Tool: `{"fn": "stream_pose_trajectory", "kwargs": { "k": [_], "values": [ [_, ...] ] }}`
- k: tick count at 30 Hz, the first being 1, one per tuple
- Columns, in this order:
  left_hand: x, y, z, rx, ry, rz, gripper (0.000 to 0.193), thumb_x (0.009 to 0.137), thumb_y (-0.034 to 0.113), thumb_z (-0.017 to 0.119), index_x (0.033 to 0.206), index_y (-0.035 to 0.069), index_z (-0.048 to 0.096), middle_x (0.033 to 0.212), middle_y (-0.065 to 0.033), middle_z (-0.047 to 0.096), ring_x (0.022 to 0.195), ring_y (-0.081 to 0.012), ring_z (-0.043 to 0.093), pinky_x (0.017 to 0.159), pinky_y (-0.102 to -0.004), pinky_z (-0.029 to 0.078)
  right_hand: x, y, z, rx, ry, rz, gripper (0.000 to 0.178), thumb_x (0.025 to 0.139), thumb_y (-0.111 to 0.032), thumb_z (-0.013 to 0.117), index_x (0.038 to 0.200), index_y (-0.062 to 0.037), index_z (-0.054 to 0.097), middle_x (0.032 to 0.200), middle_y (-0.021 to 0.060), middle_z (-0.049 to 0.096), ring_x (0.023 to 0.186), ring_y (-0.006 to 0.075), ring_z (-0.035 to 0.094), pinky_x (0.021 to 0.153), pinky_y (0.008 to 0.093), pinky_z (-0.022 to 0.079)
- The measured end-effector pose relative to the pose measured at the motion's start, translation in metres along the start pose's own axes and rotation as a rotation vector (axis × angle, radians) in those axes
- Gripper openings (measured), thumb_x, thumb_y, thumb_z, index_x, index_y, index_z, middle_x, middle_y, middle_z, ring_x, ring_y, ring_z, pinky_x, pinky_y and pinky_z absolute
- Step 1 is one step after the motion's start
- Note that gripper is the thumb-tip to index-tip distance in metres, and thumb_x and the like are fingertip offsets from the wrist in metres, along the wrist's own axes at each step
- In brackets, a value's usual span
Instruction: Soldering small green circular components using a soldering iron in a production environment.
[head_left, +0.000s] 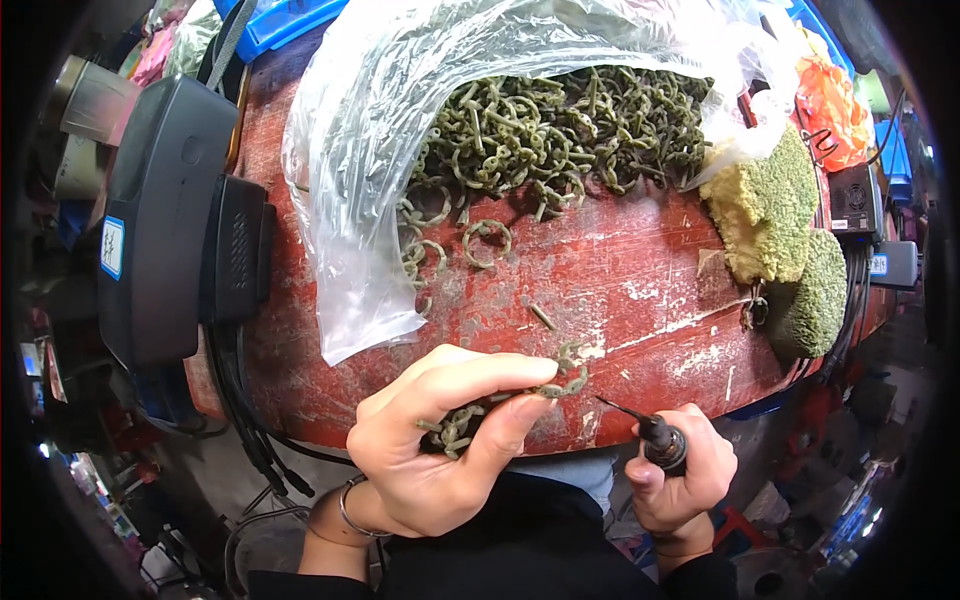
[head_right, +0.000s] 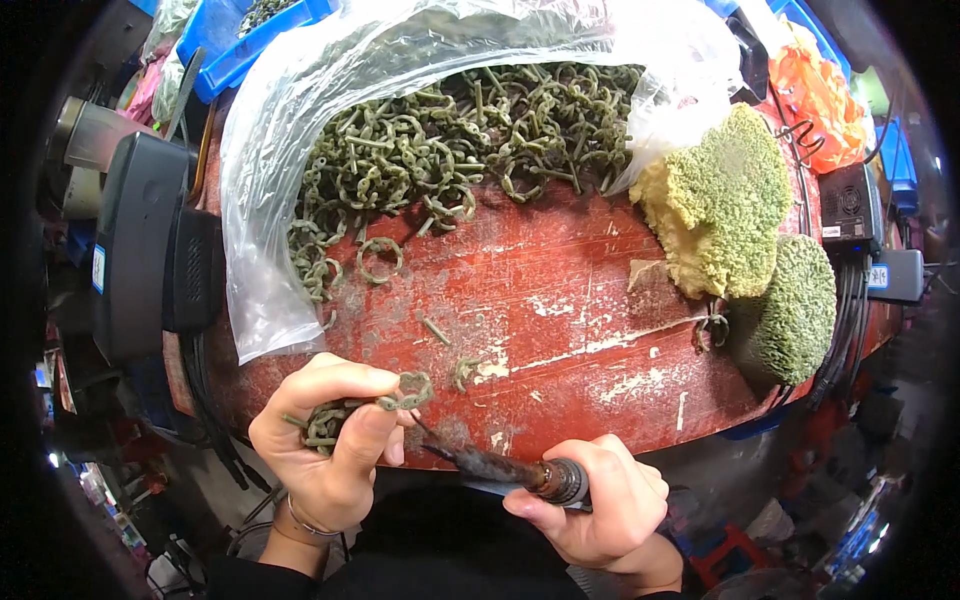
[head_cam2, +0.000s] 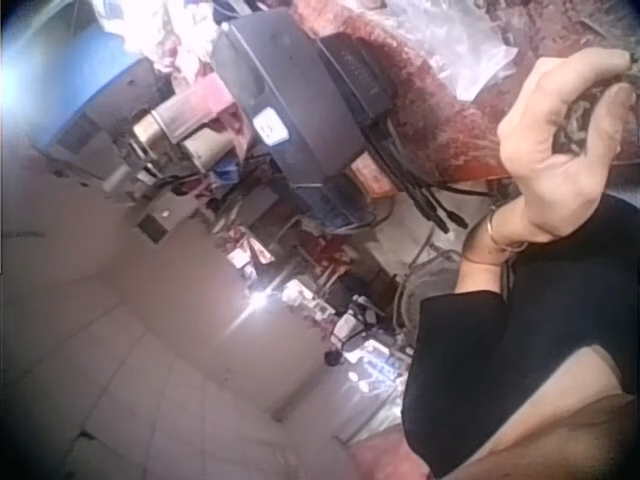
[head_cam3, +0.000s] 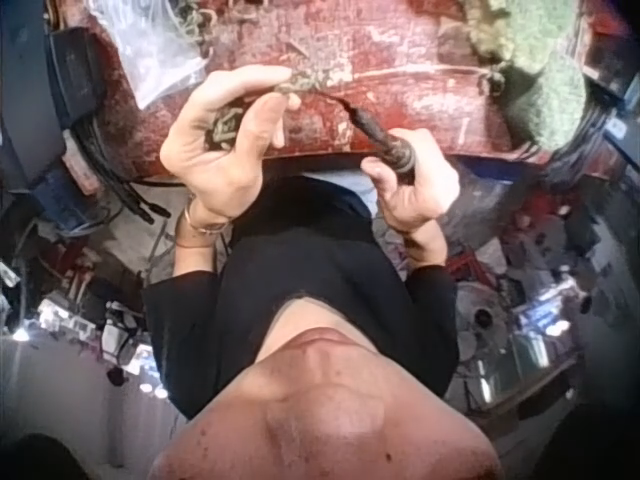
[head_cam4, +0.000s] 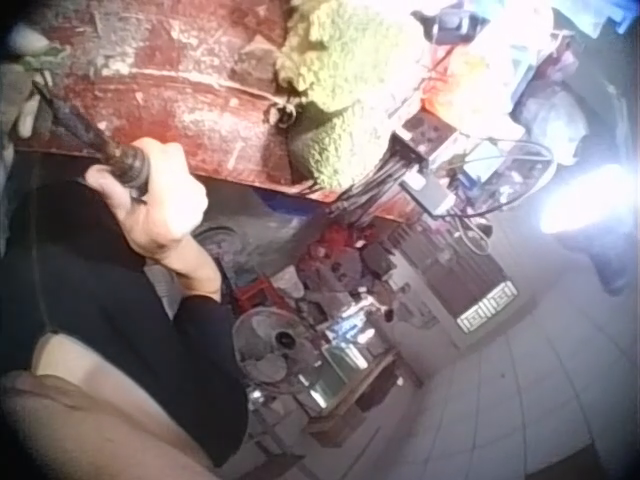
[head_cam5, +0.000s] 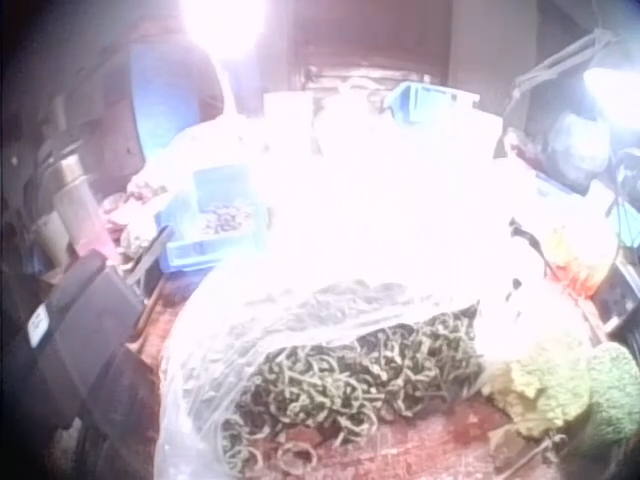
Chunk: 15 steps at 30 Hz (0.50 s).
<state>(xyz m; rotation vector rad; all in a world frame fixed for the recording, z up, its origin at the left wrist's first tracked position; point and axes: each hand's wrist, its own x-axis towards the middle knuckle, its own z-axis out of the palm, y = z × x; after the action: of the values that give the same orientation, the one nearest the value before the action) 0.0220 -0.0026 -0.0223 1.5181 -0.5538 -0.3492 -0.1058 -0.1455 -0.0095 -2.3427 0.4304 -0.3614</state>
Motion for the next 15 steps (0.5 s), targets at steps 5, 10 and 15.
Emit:
{"fn": "stream_pose_trajectory", "kwargs": {
  "k": [5, 10, 15],
  "values": [
    [-0.001, 0.004, 0.0, 0.042, 0.0, -0.055, 0.014, 0.081, 0.003, 0.056, 0.092, -0.005, 0.053, 0.074, -0.0109, 0.051, 0.051, -0.0094, 0.052, 0.046, -0.02, 0.043, 0.002, 0.002, -0.001, -0.036, -0.007, -0.062, 0.04, 0.065, -0.033, 0.075, 0.078, -0.0017, 0.056, 0.058, 0.0054, 0.052, 0.045, 0.0186, 0.053, 0.041, 0.0268, 0.043],
    [-0.004, 0.012, 0.002, 0.005, 0.117, -0.185, 0.021, 0.07, -0.005, 0.066, 0.091, -0.003, 0.062, 0.079, -0.0137, 0.062, 0.065, -0.0151, 0.059, 0.057, -0.0231, 0.046, 0.003, 0.0, -0.001, -0.064, -0.043, -0.058, 0.038, 0.065, -0.031, 0.076, 0.076, -0.0023, 0.055, 0.056, 0.0047, 0.051, 0.045, 0.0177, 0.052, 0.04, 0.0265, 0.042],
    [-0.003, 0.012, 0.002, 0.027, 0.12, -0.185, 0.021, 0.07, -0.004, 0.066, 0.091, -0.003, 0.062, 0.079, -0.0138, 0.062, 0.066, -0.0158, 0.059, 0.058, -0.0233, 0.047, 0.004, 0.0, -0.003, -0.067, -0.061, -0.053, 0.037, 0.065, -0.029, 0.077, 0.076, -0.0019, 0.054, 0.056, 0.0046, 0.051, 0.044, 0.0173, 0.052, 0.039, 0.0266, 0.042]
  ]
}}
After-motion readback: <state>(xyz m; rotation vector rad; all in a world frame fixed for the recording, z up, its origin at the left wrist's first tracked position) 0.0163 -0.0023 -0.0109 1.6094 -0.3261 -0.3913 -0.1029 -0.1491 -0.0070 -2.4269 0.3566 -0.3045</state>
